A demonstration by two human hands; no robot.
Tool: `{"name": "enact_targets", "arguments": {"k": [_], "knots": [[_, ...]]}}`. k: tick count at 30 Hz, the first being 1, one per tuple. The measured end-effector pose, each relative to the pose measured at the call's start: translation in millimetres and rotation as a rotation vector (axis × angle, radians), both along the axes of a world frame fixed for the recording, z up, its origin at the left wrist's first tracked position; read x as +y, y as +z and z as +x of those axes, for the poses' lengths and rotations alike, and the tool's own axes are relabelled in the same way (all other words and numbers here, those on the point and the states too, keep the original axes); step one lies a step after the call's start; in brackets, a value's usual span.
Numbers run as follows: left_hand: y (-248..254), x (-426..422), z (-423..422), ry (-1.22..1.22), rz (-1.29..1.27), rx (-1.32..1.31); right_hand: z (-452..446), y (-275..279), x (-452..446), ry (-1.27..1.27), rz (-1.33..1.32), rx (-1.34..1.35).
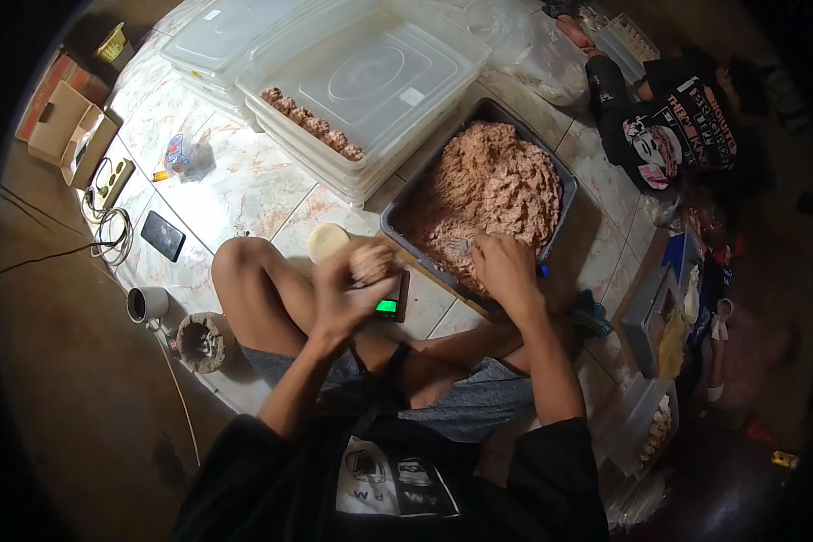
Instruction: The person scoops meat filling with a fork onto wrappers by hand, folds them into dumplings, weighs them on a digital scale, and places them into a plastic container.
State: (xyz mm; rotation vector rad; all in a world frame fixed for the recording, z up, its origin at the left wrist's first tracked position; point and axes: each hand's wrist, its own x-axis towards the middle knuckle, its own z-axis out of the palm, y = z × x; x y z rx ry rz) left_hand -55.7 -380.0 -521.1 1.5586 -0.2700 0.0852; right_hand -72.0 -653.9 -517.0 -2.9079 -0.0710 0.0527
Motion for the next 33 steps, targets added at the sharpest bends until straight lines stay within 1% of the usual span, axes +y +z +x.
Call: {"name": "enact_targets", "arguments": {"k": [2, 3, 5, 6, 7, 8, 9, 10, 11, 12, 13, 14, 16, 17, 18, 19, 20, 22, 23, 25, 26, 27, 30, 31, 32, 33], "knots": [[0.4, 27.3, 0.0, 0.231, 0.069, 0.115, 15.2, 5.1, -7.5, 0.079, -0.008, -0.011], [0.3, 25.6, 2.7, 0.172, 0.127, 0.054, 24.3, 6.1, -7.4, 0.081, -0.07, -0.014], [-2.4, 19.4, 0.8, 0.055, 0.24, -0.052, 54.5, -22.8, -12.3, 0.134, -0.202, -0.009], [-12.3, 14.3, 0.3, -0.016, 0.241, 0.038, 64.2, -33.8, -10.2, 0.163, -0.268, -0.007], [-30.0, 6.9, 2.0, -0.087, 0.241, 0.125, 69.2, -31.9, 2.4, 0.156, -0.288, 0.025], [-45.9, -0.3, 4.5, -0.155, 0.24, 0.208, 69.7, -27.8, 13.0, 0.219, -0.283, 0.062], [-54.6, -7.3, 4.9, -0.179, 0.135, 0.294, 64.9, -18.8, 25.2, 0.283, -0.278, 0.098], [-65.1, -8.4, 3.9, -0.197, 0.144, 0.234, 56.3, -14.4, 31.3, 0.345, -0.273, 0.14], [-76.4, -8.6, 2.4, -0.218, 0.153, 0.174, 47.9, -34.0, 27.7, 0.434, -0.242, 0.041], [-91.8, -9.7, 3.8, -0.238, 0.16, 0.105, 48.8, -31.8, 21.8, 0.424, -0.242, 0.088], [-103.0, -7.8, 4.1, -0.326, 0.149, 0.137, 52.0, -28.5, 13.0, 0.421, -0.244, 0.132], [-114.5, -6.7, 1.9, -0.349, 0.229, 0.107, 53.5, -27.3, 9.1, 0.42, -0.239, 0.181], [-98.2, -4.4, 0.8, -0.405, 0.4, 0.05, 62.3, -35.5, 8.9, 0.345, -0.256, 0.109], [-102.4, -7.7, -1.6, -0.408, 0.476, 0.073, 69.5, -39.9, 6.3, 0.311, -0.271, 0.071], [-112.6, -10.7, -4.9, -0.407, 0.623, 0.04, 71.7, -42.3, 3.2, 0.277, -0.29, 0.037], [-125.1, -13.5, -7.3, -0.407, 0.772, 0.004, 71.9, -44.9, 14.2, 0.36, -0.354, 0.118], [-137.3, -15.5, -8.1, -0.404, 0.923, -0.033, 68.6, -42.8, 17.5, 0.409, -0.307, 0.063], [-147.3, -15.8, -12.0, -0.398, 1.015, -0.06, 56.4, -30.0, 27.4, 0.514, -0.202, -0.044], [-151.2, -16.4, -11.8, -0.396, 1.061, -0.077, 53.1, -19.2, 28.1, 0.491, -0.217, 0.031], [-159.7, -17.8, -10.8, -0.409, 1.125, -0.082, 60.8, -11.3, 16.7, 0.389, -0.172, 0.0], [-163.0, -19.4, -12.2, -0.414, 1.154, -0.084, 68.3, -8.6, 10.8, 0.338, -0.153, -0.015], [-162.3, -20.7, -15.6, -0.386, 1.153, -0.092, 80.7, -27.7, 5.5, 0.283, -0.266, -0.047], [-153.6, -17.9, -15.7, -0.29, 1.137, -0.154, 79.9, -39.4, 34.0, 0.387, -0.33, 0.069], [-141.5, -14.0, -17.2, -0.258, 1.115, -0.185, 70.5, -30.0, 42.5, 0.475, -0.276, 0.052], [-129.9, -10.1, -21.5, -0.231, 1.091, -0.21, 70.4, -21.4, 40.3, 0.443, -0.205, 0.099], [-116.7, -6.7, -21.4, -0.213, 0.989, -0.218, 71.7, -12.2, 30.0, 0.408, -0.137, 0.143]]}}
